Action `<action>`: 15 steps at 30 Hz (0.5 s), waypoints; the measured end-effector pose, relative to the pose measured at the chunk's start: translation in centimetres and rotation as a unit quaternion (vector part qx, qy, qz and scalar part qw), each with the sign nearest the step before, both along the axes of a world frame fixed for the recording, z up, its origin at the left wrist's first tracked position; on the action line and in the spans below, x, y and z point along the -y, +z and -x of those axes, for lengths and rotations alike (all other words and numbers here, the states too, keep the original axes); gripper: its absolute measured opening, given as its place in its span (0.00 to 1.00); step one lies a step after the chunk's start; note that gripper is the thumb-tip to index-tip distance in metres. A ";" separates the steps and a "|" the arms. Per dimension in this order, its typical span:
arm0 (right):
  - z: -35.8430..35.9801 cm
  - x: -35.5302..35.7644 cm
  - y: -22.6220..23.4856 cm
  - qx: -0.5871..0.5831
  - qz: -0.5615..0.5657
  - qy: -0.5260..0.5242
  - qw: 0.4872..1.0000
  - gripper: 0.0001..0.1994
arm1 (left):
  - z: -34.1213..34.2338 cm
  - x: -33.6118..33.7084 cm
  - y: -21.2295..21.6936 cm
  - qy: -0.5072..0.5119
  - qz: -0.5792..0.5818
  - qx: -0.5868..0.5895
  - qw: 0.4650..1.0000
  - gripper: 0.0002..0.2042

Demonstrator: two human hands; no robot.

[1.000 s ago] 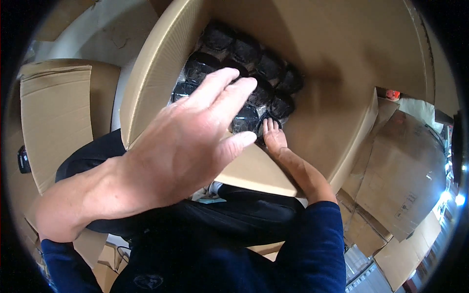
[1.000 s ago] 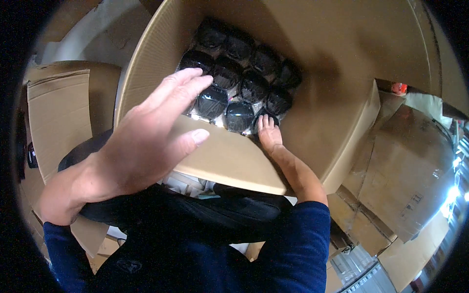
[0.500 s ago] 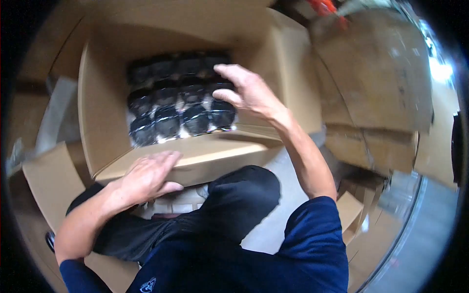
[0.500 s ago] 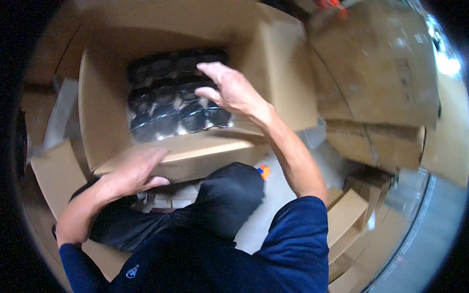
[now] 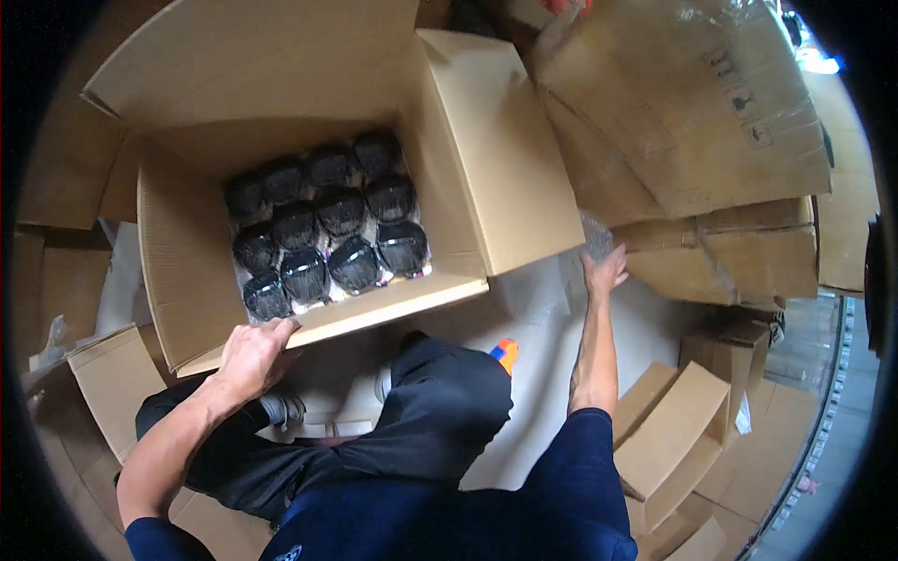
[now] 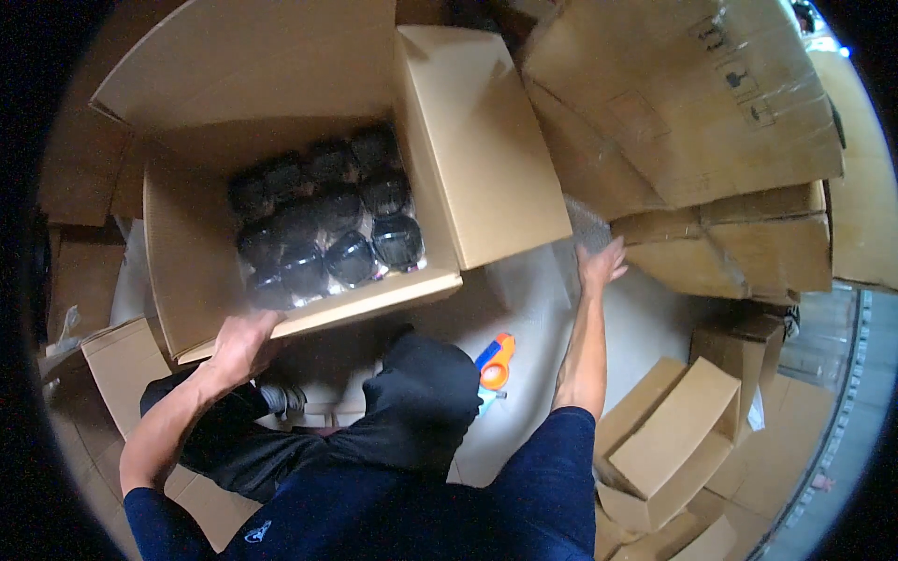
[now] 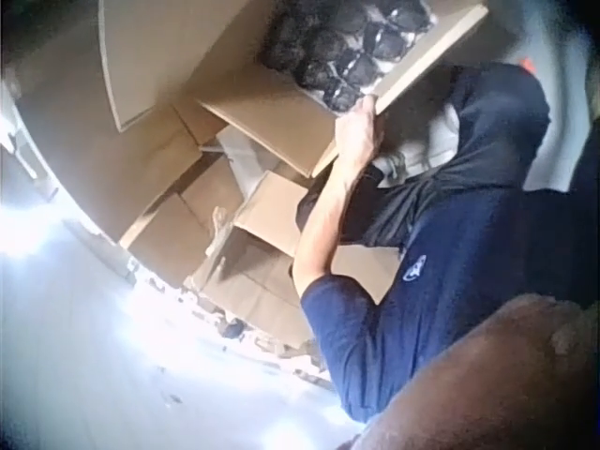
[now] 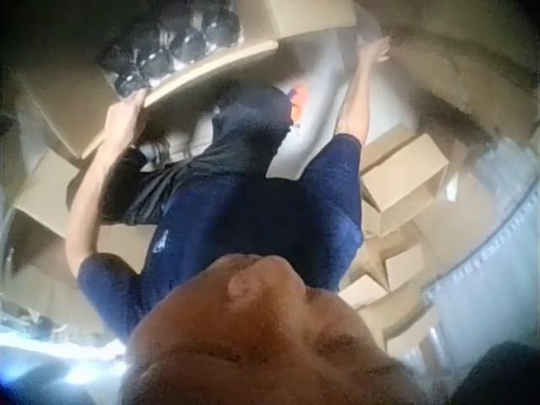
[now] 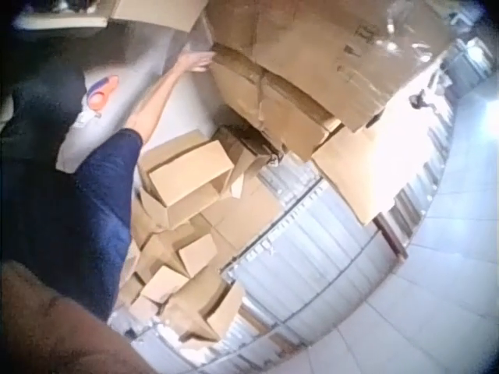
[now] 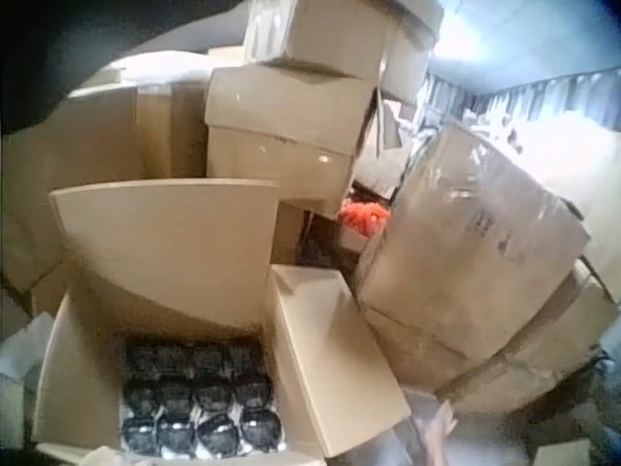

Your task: The person packs electronic parts into cardboard boxes by hand, using bubble wrap for cushioning and applying sticker labels to the boxes.

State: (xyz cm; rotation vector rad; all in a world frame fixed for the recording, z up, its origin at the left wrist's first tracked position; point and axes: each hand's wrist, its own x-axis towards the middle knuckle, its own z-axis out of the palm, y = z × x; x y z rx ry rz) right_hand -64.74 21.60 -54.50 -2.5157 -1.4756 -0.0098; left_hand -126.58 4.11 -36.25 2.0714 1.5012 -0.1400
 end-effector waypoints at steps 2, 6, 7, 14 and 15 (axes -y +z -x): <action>-3.0 -1.5 2.1 -0.154 0.040 -0.018 0.987 0.33 | -0.4 -0.5 -0.5 -0.008 -0.024 0.032 0.999 0.16; -0.5 -0.2 8.4 -0.178 -0.070 0.137 0.972 0.13 | -0.4 -0.3 -0.4 -0.006 -0.029 0.031 0.999 0.15; -0.2 0.2 12.0 -0.186 -0.140 0.146 0.962 0.10 | -0.6 -0.5 -0.1 -0.015 -0.031 0.026 0.999 0.15; 8.7 4.9 40.9 -0.304 -0.126 0.304 0.894 0.10 | -1.8 -1.6 -0.4 0.002 -0.106 0.159 0.982 0.40; 10.9 6.9 44.7 -0.263 -0.102 0.319 0.905 0.11 | -4.9 -3.2 2.9 -0.036 -0.179 0.220 0.958 0.42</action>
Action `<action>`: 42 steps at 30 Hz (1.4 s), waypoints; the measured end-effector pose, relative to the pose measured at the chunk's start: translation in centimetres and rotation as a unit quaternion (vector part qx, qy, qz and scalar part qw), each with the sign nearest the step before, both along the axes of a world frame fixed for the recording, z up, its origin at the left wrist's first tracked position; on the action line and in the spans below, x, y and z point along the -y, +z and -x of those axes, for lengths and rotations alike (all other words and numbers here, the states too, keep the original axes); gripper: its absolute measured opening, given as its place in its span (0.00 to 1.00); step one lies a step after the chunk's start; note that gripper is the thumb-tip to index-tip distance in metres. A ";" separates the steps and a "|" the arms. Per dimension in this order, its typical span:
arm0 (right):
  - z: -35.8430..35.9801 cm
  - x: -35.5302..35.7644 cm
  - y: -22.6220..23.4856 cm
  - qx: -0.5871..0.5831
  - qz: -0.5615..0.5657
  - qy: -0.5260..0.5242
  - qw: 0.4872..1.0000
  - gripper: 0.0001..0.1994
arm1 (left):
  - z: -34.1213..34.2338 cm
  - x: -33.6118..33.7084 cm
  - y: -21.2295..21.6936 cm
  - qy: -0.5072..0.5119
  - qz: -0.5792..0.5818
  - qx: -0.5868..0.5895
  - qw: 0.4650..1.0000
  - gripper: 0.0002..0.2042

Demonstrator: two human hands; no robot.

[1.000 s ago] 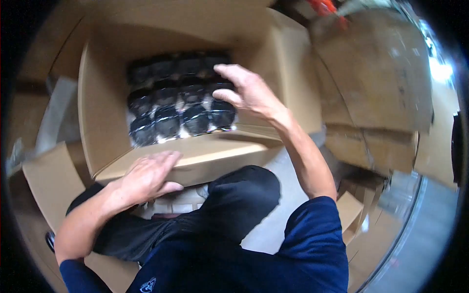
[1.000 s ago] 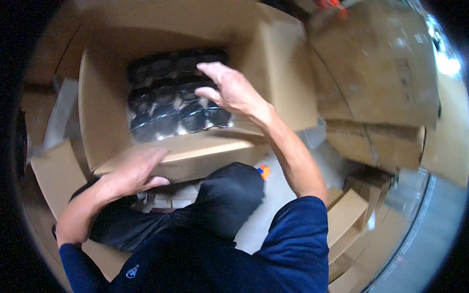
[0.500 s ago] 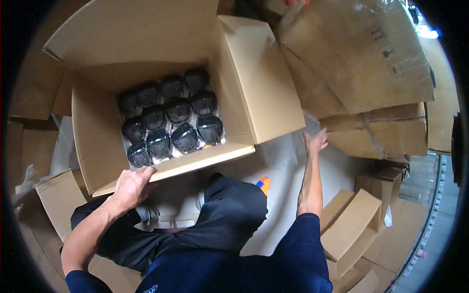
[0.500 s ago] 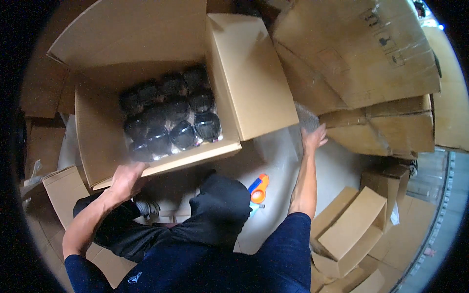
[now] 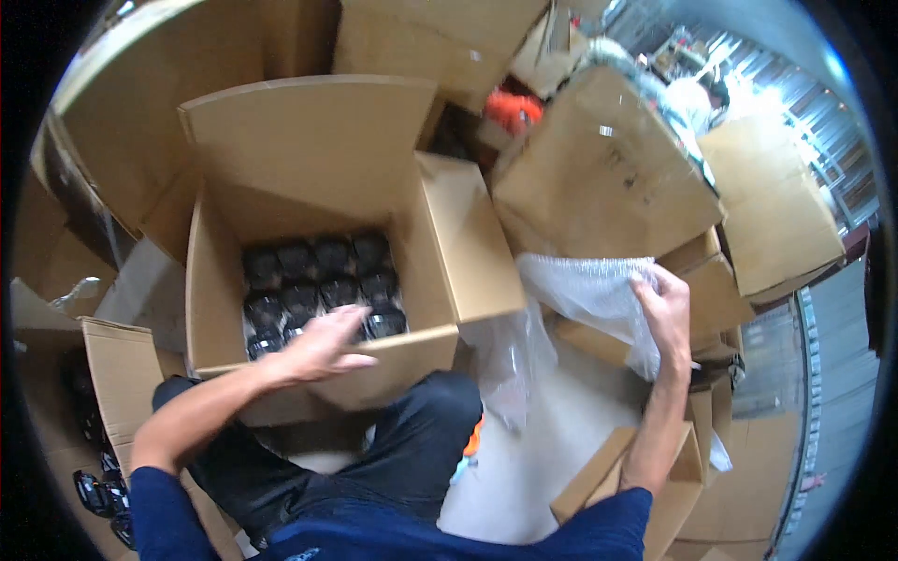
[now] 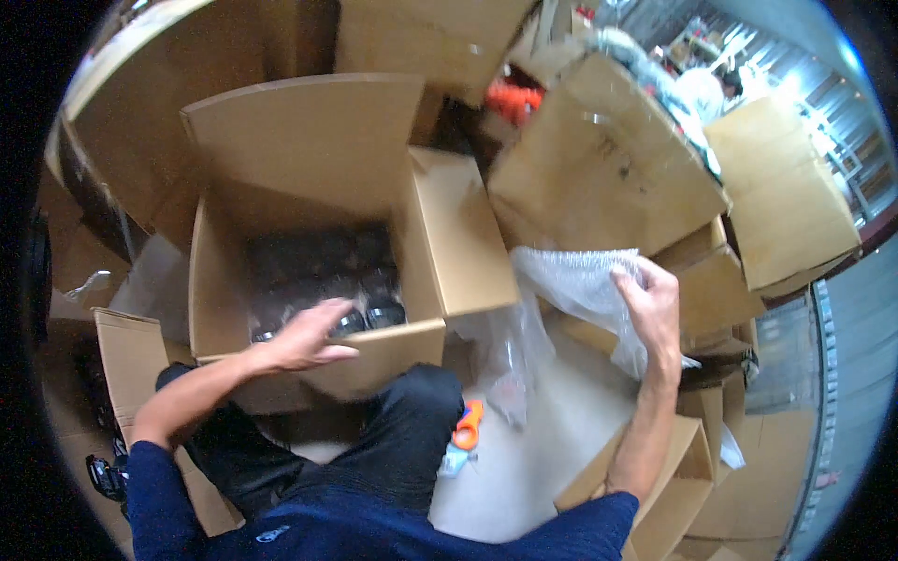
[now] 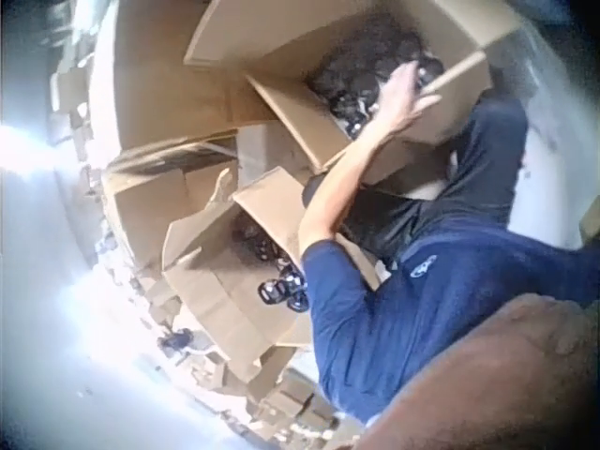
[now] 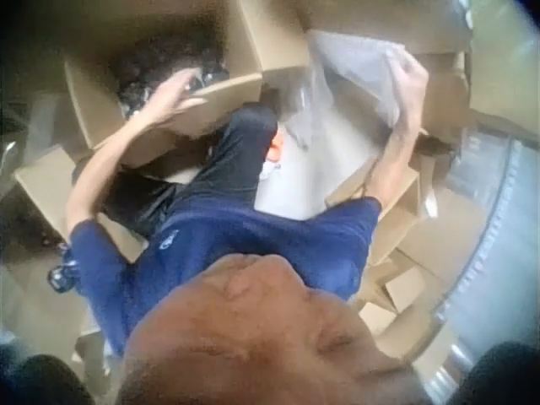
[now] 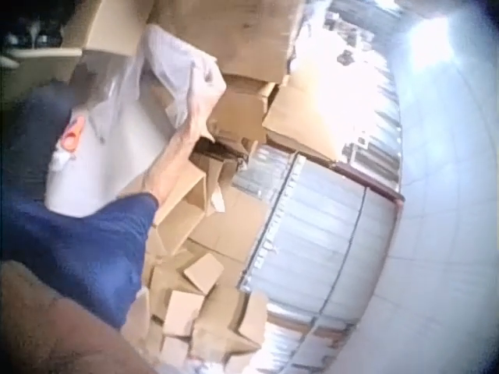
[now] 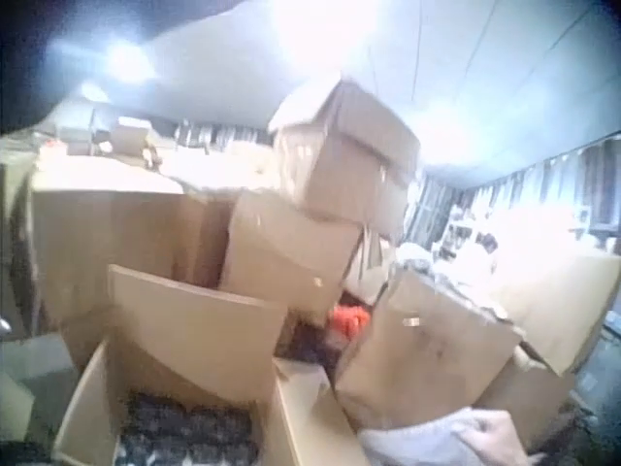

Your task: The person packs electronic parts into cardboard boxes by hand, using bubble wrap for cushioning and applying sticker labels to the boxes.

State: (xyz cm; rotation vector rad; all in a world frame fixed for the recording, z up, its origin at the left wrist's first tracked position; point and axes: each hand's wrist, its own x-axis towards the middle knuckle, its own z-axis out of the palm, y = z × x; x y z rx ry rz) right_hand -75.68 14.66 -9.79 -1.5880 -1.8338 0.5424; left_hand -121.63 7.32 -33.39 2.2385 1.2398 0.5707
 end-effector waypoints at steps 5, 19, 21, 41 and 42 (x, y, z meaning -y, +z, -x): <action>8.7 8.1 8.0 0.096 -0.037 0.237 0.966 0.20 | -10.7 -3.4 15.3 -0.038 -0.270 0.282 0.920 0.54; 20.4 5.8 13.6 0.277 -0.050 0.284 0.917 0.07 | 14.1 0.2 23.3 0.000 0.002 -0.013 1.000 0.10; 21.4 -0.1 11.2 0.390 -0.110 0.281 0.870 0.07 | 17.5 -2.0 23.1 0.072 -0.093 -0.106 0.987 0.13; 30.2 -14.2 -42.1 0.593 0.048 0.475 0.648 0.09 | 16.3 -6.5 -19.6 0.081 0.244 -0.529 0.808 0.09; 30.4 -14.3 -43.4 0.588 0.056 0.481 0.648 0.09 | 16.3 -6.8 -20.9 0.075 0.253 -0.530 0.806 0.09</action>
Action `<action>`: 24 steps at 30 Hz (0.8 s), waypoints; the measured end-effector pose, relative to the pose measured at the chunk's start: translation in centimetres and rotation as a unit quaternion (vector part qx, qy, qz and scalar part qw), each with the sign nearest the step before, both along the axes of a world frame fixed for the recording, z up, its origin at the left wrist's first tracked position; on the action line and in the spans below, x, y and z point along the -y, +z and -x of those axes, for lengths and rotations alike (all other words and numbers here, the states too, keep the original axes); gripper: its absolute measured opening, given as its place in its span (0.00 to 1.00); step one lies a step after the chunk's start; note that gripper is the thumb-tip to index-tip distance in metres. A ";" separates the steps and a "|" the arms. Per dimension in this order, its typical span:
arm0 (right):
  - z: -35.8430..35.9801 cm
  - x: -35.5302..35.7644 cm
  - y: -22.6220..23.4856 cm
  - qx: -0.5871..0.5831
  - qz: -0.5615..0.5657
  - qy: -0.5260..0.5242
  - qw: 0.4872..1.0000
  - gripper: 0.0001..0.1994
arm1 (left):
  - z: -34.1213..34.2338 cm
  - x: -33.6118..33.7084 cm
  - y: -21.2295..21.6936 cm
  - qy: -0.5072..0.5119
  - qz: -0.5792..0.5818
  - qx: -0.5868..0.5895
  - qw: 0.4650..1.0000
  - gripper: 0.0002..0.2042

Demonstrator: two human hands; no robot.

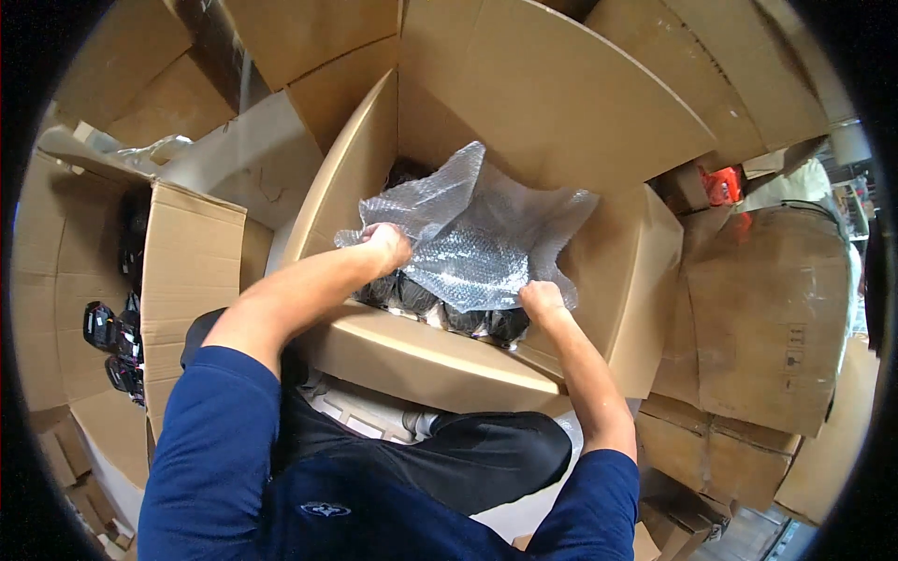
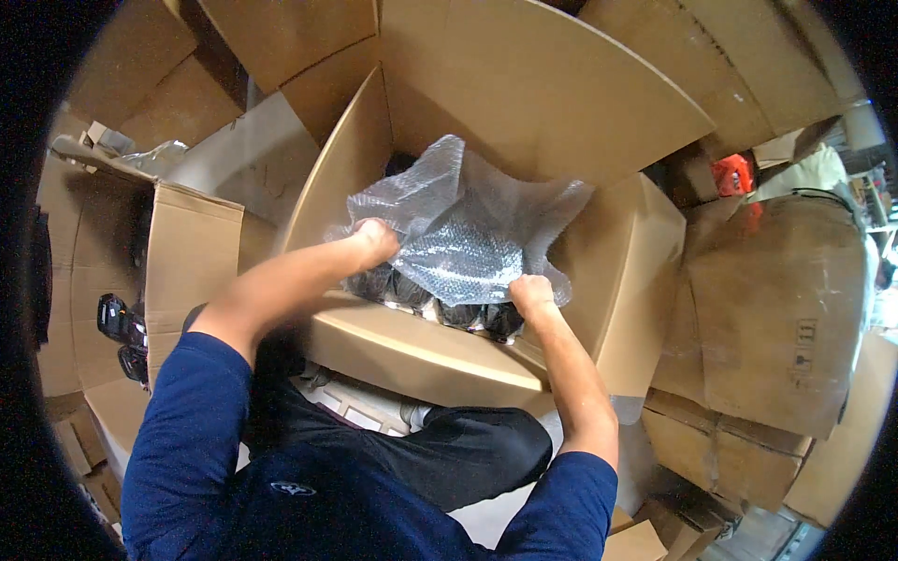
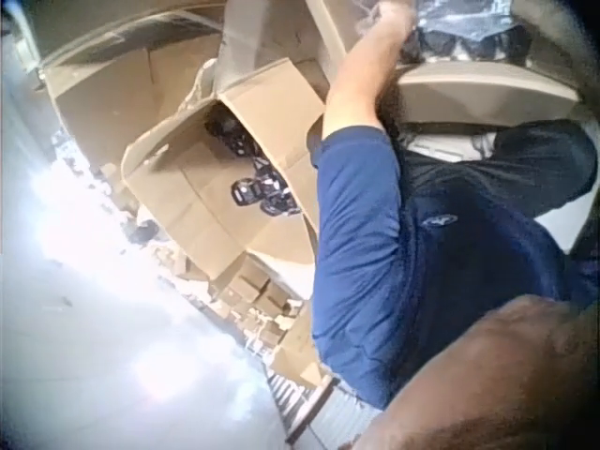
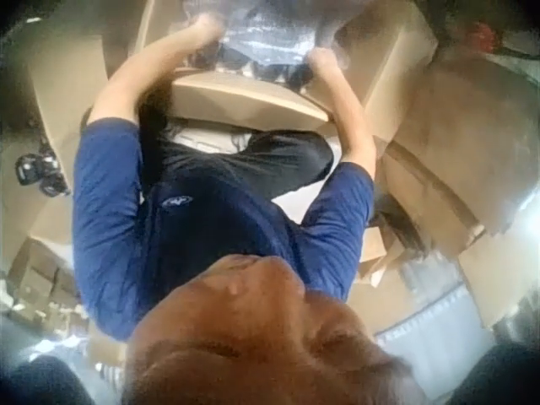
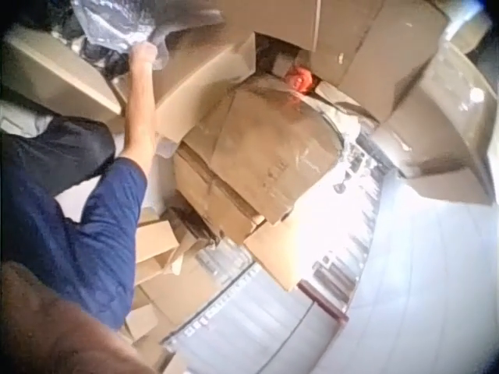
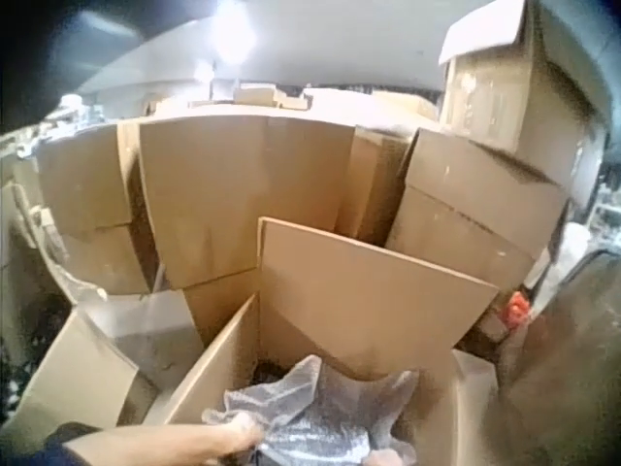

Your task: The person packs electronic parts into cardboard boxes by hand, using bubble wrap for cushioning and applying sticker labels to the boxes.

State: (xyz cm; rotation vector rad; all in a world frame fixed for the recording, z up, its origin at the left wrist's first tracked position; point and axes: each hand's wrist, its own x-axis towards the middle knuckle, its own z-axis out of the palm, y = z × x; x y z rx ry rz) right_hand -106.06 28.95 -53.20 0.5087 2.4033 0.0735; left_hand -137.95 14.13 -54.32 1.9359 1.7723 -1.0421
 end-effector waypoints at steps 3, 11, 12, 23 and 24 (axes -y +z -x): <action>0.1 0.2 -3.2 -0.003 0.011 -0.016 1.000 0.09 | 0.1 0.1 -2.0 0.008 0.040 0.060 0.997 0.13; -1.8 3.5 -7.3 0.064 0.114 -0.120 0.984 0.09 | -1.1 0.1 -3.3 0.107 -0.137 0.203 0.964 0.28; -2.2 3.6 -7.7 0.062 0.110 -0.111 0.986 0.09 | -1.3 1.0 -4.5 0.115 -0.143 0.199 0.963 0.28; -0.8 2.0 -5.9 -0.060 -0.028 -0.191 0.979 0.30 | -2.8 5.9 -12.3 0.030 0.188 -0.031 0.981 0.14; -2.6 0.9 -6.8 -0.069 -0.156 -0.095 0.981 0.31 | -3.6 4.7 -11.5 -0.024 0.146 -0.015 0.989 0.14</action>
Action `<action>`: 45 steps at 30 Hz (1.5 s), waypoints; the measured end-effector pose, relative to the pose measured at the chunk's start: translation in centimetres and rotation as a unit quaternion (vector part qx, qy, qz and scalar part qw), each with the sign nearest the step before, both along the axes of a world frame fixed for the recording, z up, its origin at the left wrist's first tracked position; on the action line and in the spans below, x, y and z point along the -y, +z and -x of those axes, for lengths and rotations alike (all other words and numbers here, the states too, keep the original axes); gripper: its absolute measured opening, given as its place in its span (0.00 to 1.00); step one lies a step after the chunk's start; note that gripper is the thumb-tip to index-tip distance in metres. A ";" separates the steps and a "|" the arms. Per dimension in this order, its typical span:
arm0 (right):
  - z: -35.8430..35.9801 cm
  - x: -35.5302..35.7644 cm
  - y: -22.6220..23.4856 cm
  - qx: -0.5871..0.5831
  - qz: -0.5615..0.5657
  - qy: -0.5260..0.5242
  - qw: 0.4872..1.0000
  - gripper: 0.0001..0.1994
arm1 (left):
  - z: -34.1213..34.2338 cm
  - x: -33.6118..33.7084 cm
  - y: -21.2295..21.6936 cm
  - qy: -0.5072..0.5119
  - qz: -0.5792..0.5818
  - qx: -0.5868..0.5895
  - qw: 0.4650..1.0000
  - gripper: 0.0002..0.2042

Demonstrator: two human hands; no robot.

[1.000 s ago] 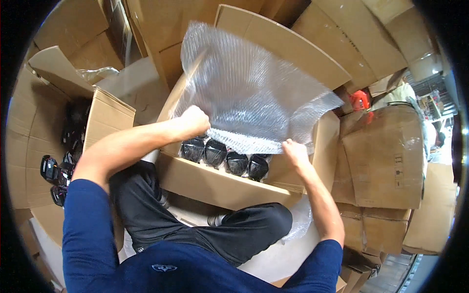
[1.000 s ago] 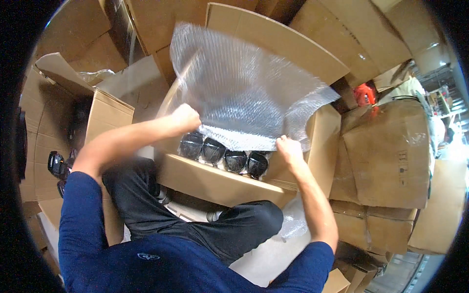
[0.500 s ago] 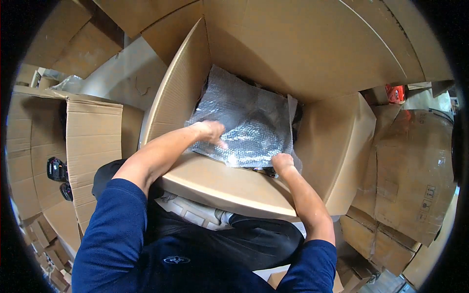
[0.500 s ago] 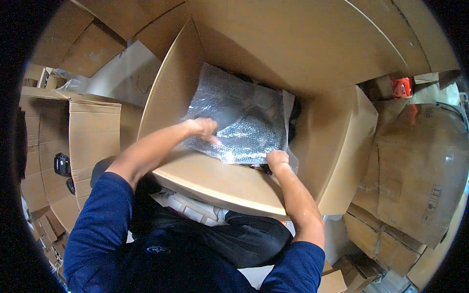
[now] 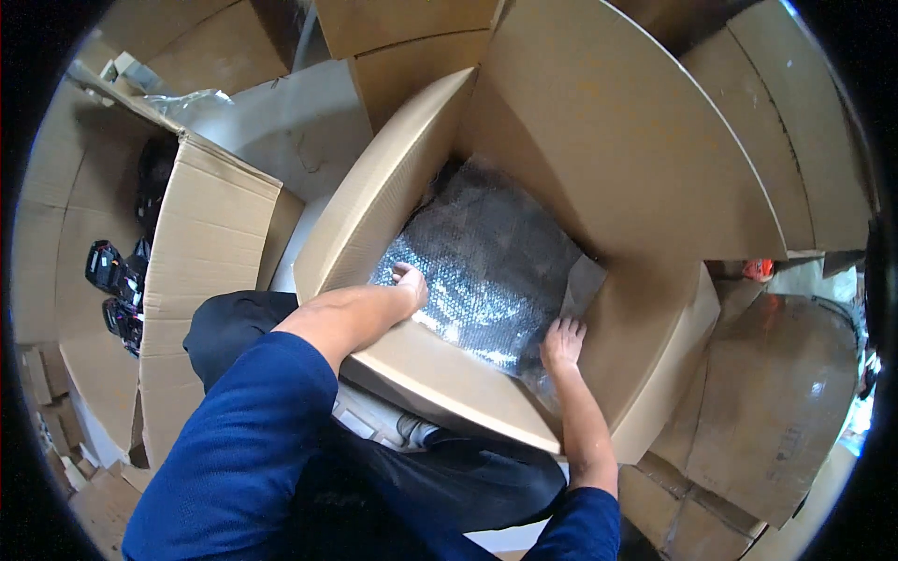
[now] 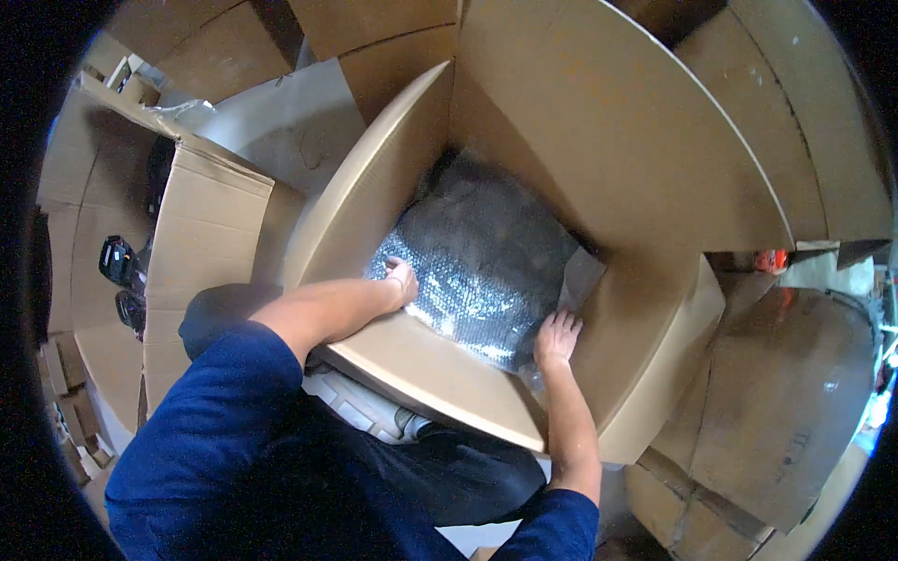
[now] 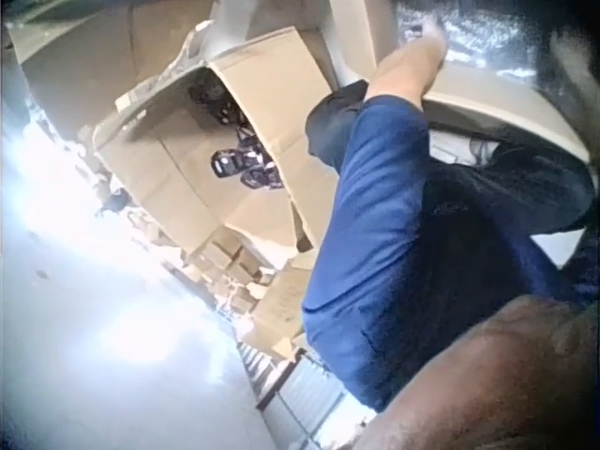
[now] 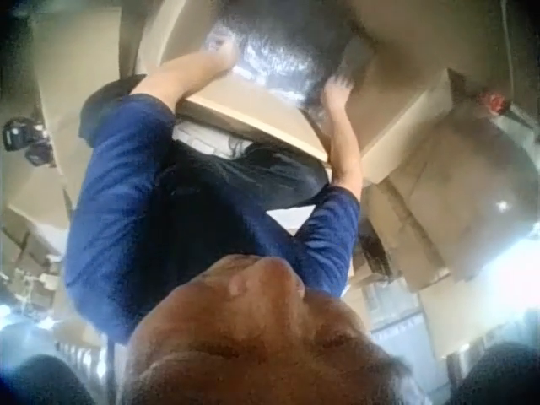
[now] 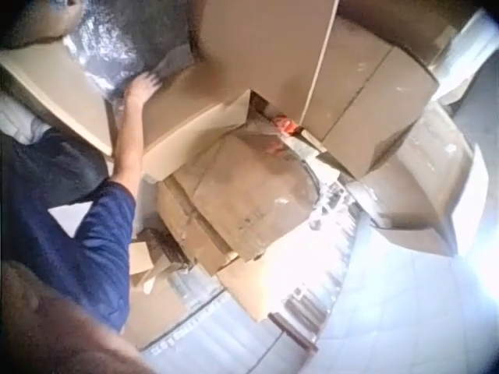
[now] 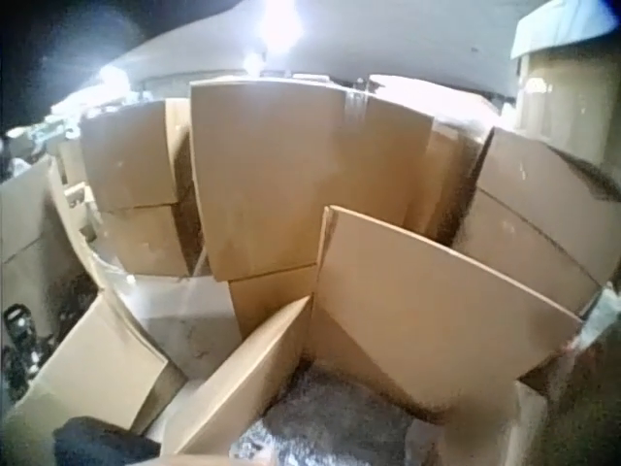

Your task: The person packs electronic parts into cardboard boxes by hand, using bubble wrap for cushioning and applying sticker labels to the boxes.

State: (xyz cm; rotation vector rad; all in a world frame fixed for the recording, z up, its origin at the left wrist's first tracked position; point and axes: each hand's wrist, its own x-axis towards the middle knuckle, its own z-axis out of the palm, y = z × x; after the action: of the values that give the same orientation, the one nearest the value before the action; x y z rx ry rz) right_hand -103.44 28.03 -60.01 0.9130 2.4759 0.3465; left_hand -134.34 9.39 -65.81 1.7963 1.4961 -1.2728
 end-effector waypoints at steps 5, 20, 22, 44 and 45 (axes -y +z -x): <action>1.5 -0.2 0.5 0.021 -0.022 0.068 0.997 0.16 | 0.6 -0.2 0.8 -0.025 -0.029 0.042 0.998 0.12; 14.1 2.0 1.4 -0.034 0.150 0.111 0.982 0.23 | 9.2 11.9 -2.6 -0.074 -0.224 0.163 0.958 0.02; 1.5 -3.1 -0.2 -0.057 0.148 0.008 0.987 0.30 | 0.1 -3.3 10.0 -0.029 -0.023 0.237 0.971 0.10; -2.9 10.4 18.8 -0.340 0.298 -0.078 0.889 0.15 | 32.1 63.0 20.6 0.596 -0.303 -0.167 0.725 0.61; -2.9 10.2 18.6 -0.345 0.295 -0.096 0.886 0.14 | 31.8 63.1 20.1 0.590 -0.324 -0.190 0.715 0.60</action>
State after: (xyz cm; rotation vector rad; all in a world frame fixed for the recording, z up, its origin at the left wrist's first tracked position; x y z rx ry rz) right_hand -100.52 17.78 -41.45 1.1107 2.7730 -0.9134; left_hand -166.18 -53.67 -45.71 0.3926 2.8295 -0.4047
